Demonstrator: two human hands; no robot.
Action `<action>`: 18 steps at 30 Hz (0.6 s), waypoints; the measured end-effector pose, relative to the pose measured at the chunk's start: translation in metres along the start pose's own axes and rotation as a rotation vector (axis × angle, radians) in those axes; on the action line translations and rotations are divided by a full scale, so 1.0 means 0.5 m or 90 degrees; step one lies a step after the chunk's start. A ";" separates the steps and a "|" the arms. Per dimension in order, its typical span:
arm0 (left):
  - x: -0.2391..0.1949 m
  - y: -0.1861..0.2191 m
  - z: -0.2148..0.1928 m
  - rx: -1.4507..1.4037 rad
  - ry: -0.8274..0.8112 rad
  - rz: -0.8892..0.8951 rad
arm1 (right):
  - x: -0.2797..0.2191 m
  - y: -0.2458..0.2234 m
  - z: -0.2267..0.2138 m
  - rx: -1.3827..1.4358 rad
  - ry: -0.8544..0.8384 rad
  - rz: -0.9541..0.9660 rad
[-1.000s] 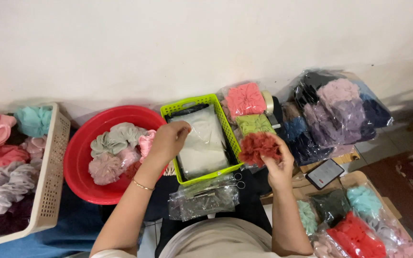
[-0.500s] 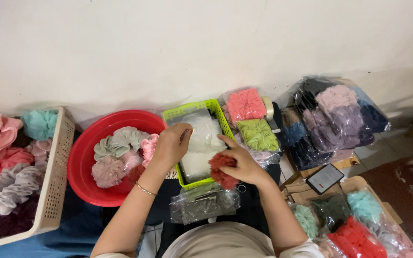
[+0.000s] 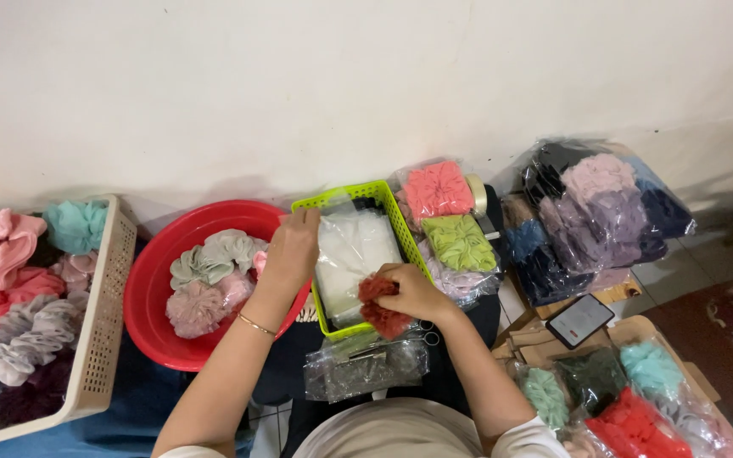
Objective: The person picks a red scrunchie from a red basin, uses scissors to trim loose threads, and then places the scrunchie into a clear plastic bag. The person then seals the bag using a handheld heat sealer.
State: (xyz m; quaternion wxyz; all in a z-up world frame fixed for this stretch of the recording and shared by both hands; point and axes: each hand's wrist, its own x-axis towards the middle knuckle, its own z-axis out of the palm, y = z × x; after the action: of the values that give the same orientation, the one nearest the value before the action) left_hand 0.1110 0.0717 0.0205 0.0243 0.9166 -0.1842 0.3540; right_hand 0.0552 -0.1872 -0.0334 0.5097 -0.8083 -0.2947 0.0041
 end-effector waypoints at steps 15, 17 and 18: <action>-0.001 -0.013 -0.071 -0.073 -0.059 0.001 | -0.061 -0.126 -0.052 0.294 0.185 -0.062; -0.002 0.020 -0.094 -0.085 -0.054 0.021 | -0.077 -0.112 -0.061 0.358 0.225 -0.067; -0.002 0.036 -0.106 -0.093 -0.050 0.041 | -0.085 -0.105 -0.065 0.425 0.264 -0.073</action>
State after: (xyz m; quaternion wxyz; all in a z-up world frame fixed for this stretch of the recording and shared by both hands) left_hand 0.0700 0.0644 0.0579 0.0723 0.9192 -0.2395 0.3041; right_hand 0.0053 -0.2180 0.0133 0.7926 -0.5639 -0.2131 -0.0920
